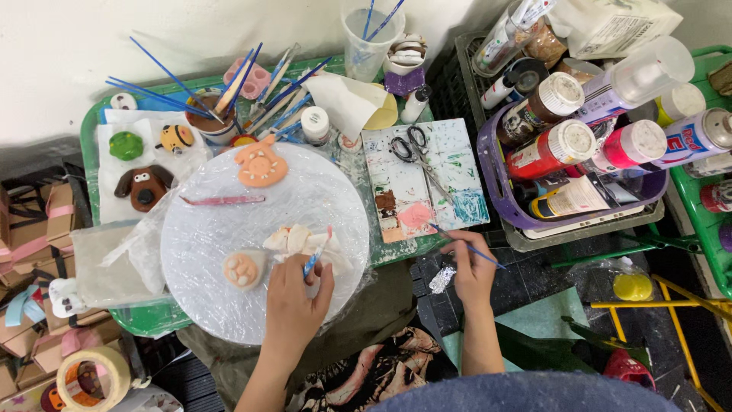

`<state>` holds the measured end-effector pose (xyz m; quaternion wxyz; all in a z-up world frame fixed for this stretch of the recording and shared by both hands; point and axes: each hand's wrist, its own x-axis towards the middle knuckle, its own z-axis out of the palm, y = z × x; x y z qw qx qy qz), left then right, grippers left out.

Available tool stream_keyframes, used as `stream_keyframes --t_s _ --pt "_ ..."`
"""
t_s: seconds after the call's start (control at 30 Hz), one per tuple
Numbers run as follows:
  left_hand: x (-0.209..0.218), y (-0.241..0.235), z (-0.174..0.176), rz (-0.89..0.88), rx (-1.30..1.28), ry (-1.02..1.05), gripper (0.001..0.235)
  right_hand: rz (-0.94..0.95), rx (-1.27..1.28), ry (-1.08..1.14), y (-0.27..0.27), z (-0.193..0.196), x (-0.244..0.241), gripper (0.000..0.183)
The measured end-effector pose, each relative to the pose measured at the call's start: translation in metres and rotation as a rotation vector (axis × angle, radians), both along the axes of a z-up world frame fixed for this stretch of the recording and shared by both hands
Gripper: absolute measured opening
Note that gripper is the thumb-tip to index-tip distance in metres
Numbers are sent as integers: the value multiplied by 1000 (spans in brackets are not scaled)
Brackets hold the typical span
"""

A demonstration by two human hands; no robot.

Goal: The person uses a brush to apply paint to small figurines and components on a rotating stand, and handles containers of paint by hand.

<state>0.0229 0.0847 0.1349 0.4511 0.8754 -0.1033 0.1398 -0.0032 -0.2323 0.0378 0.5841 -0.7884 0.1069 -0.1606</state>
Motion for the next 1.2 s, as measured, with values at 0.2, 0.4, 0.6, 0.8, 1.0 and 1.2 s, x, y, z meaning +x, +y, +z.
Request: stream_keyframes --t_s 0.2,0.4,0.6,0.8,1.0,1.2 --pt "-1 1 -2 -7 2 -30 21 84 -4 -83 -3 0 4 17" --pt "-1 0 -1 3 -15 -28 21 49 -2 -22 -4 6 7 17" --pt "3 -1 0 -3 30 -32 20 87 -169 -50 3 18 11 17" --pt "1 0 -1 18 25 -38 20 27 10 -100 -6 -2 13 15" --pt "2 0 -2 13 20 -30 20 2 123 -90 -14 -24 23 15" --pt "1 1 -3 5 16 -29 21 42 146 -91 -15 -24 25 16"
